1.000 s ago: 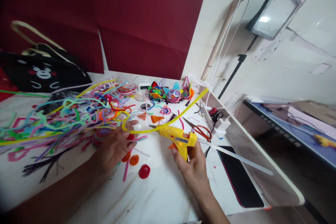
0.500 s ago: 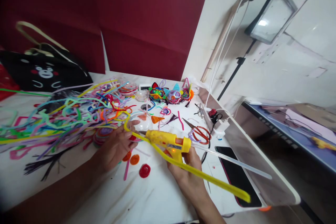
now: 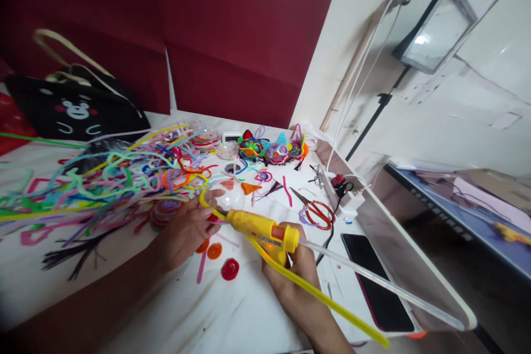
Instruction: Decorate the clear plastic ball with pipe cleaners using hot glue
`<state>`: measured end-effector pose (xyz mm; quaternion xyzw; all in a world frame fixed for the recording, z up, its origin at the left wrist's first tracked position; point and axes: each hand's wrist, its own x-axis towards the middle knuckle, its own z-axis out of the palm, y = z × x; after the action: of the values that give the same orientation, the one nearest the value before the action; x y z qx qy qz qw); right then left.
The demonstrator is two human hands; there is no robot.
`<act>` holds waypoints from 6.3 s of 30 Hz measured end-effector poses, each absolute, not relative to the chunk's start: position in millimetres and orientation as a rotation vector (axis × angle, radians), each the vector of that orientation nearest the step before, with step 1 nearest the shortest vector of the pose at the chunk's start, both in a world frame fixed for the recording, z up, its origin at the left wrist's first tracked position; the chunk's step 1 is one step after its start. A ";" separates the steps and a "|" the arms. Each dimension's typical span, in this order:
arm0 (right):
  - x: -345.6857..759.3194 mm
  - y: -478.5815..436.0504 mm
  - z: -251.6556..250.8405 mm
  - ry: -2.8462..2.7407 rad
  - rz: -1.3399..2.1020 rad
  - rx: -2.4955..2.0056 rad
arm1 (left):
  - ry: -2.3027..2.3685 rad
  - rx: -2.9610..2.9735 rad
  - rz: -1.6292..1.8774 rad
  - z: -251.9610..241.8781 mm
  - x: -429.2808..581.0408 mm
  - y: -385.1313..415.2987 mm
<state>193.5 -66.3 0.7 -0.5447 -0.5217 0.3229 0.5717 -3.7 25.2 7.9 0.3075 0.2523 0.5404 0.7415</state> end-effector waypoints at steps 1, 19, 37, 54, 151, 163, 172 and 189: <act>193.9 -66.1 0.6 -1.231 0.758 -1.281 | 0.551 0.673 1.186 7.4 -3.8 25.4; 198.3 -67.4 -7.1 -1.326 0.678 -1.274 | 0.568 0.656 1.175 6.8 -3.6 25.7; 207.7 -60.9 1.5 -1.565 0.649 -1.213 | 0.543 0.701 1.171 1.7 -4.8 27.0; 209.7 -61.2 -5.3 -1.733 0.493 -1.178 | 0.584 0.672 1.168 3.8 -2.5 26.1; 159.2 10.2 24.9 -1.643 0.510 -1.378 | 0.741 0.883 1.247 11.5 4.1 23.5; 158.7 19.0 25.6 -1.554 0.730 -1.449 | 0.734 0.937 1.235 -2.9 -1.3 34.0; 161.4 29.5 15.2 -1.477 0.802 -1.461 | 0.777 0.876 1.257 6.9 2.7 29.0; 154.6 34.0 -3.5 -1.270 1.158 -1.108 | 0.781 0.798 1.275 9.2 4.1 25.6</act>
<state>154.6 34.0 -3.5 -0.4624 -0.5300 0.4832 0.5213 4.1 25.6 9.2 0.3531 0.3455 0.5640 0.6617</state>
